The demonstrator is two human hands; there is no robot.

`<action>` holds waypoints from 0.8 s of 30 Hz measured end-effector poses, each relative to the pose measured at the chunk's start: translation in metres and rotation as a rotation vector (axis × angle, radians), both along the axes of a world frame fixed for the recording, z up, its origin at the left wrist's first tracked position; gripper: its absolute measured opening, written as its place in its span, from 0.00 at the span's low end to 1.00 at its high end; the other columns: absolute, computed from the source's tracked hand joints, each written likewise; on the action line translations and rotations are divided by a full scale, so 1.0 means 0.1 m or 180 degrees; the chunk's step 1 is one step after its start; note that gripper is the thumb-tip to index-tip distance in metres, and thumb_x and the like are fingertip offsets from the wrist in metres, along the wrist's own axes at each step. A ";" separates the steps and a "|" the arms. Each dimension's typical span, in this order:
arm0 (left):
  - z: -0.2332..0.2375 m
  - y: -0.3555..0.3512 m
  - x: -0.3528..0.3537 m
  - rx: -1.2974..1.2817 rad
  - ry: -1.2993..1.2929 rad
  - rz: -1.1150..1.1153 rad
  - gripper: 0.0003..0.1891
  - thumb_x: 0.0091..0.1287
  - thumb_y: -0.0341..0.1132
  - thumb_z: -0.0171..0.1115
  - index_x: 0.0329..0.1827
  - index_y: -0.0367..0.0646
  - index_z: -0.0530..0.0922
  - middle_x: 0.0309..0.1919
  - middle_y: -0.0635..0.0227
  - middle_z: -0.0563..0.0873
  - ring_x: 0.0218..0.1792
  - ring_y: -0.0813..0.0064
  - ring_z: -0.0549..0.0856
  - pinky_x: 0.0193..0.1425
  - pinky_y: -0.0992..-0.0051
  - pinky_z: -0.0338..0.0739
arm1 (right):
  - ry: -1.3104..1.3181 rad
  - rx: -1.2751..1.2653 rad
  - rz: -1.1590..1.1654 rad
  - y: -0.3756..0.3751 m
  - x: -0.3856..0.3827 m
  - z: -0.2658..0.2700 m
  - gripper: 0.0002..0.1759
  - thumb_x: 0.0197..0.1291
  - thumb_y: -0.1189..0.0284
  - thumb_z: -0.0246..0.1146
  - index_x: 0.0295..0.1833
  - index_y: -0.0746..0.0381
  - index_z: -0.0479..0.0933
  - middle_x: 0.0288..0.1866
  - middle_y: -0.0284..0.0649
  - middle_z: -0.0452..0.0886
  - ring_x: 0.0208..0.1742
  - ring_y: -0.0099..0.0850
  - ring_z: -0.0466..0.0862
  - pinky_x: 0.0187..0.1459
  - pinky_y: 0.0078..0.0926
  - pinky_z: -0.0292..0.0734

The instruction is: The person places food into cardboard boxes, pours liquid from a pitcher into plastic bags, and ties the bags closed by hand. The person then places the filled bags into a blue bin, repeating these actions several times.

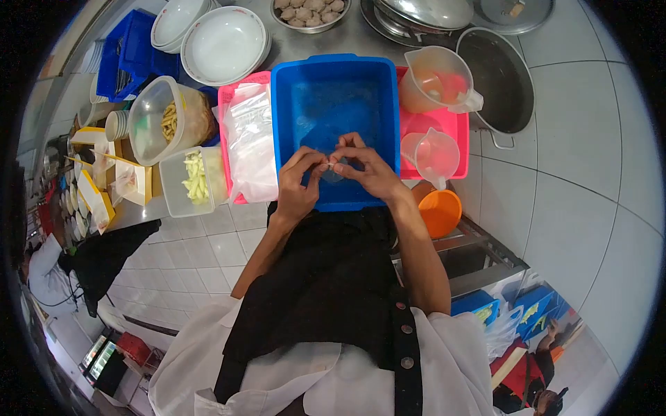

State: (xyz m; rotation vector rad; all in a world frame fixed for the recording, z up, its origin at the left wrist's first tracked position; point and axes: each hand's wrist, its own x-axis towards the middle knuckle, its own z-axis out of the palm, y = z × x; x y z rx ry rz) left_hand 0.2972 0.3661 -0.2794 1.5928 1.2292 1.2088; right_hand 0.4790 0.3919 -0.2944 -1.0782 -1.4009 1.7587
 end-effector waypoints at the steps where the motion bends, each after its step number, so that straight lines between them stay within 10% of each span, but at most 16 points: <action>1: 0.04 0.00 0.00 0.0010 -0.0089 -0.0068 0.03 0.64 0.19 0.60 0.38 0.31 0.78 0.33 0.58 0.79 0.31 0.65 0.82 0.34 0.72 0.76 | 0.0179 -0.0020 0.0129 0.02 0.00 0.05 0.10 0.59 0.69 0.70 0.43 0.61 0.83 0.49 0.37 0.66 0.57 0.31 0.67 0.59 0.28 0.63; 4: 0.09 0.03 -0.05 -0.0283 -0.0102 -0.0097 0.02 0.64 0.19 0.60 0.38 0.31 0.78 0.33 0.58 0.79 0.31 0.67 0.81 0.34 0.73 0.75 | -0.1530 0.1196 -0.0297 -0.02 -0.10 0.23 0.11 0.57 0.68 0.71 0.43 0.60 0.83 0.47 0.37 0.64 0.56 0.32 0.66 0.60 0.29 0.62; 17: 0.01 0.21 -0.05 -0.0397 -0.0108 -0.0271 0.03 0.62 0.19 0.62 0.37 0.32 0.79 0.32 0.61 0.79 0.32 0.71 0.80 0.38 0.75 0.74 | -0.0085 -0.0116 -0.0202 0.03 -0.05 0.19 0.10 0.60 0.68 0.69 0.44 0.61 0.83 0.45 0.36 0.64 0.52 0.33 0.68 0.58 0.31 0.64; 19: -0.05 0.21 -0.03 -0.0706 0.0235 -0.0057 0.03 0.61 0.20 0.63 0.37 0.32 0.80 0.31 0.61 0.81 0.33 0.70 0.81 0.38 0.75 0.75 | -0.1673 0.0750 -0.0615 -0.04 -0.14 0.12 0.10 0.59 0.69 0.69 0.44 0.61 0.84 0.44 0.38 0.72 0.51 0.35 0.72 0.57 0.32 0.66; 24: -0.22 0.16 0.11 -0.0478 0.0628 0.0384 0.04 0.60 0.21 0.64 0.37 0.32 0.83 0.33 0.56 0.84 0.34 0.63 0.83 0.40 0.71 0.76 | -0.1659 0.0527 -0.1247 -0.10 -0.31 -0.13 0.08 0.58 0.71 0.68 0.42 0.62 0.84 0.40 0.42 0.82 0.48 0.40 0.76 0.55 0.34 0.67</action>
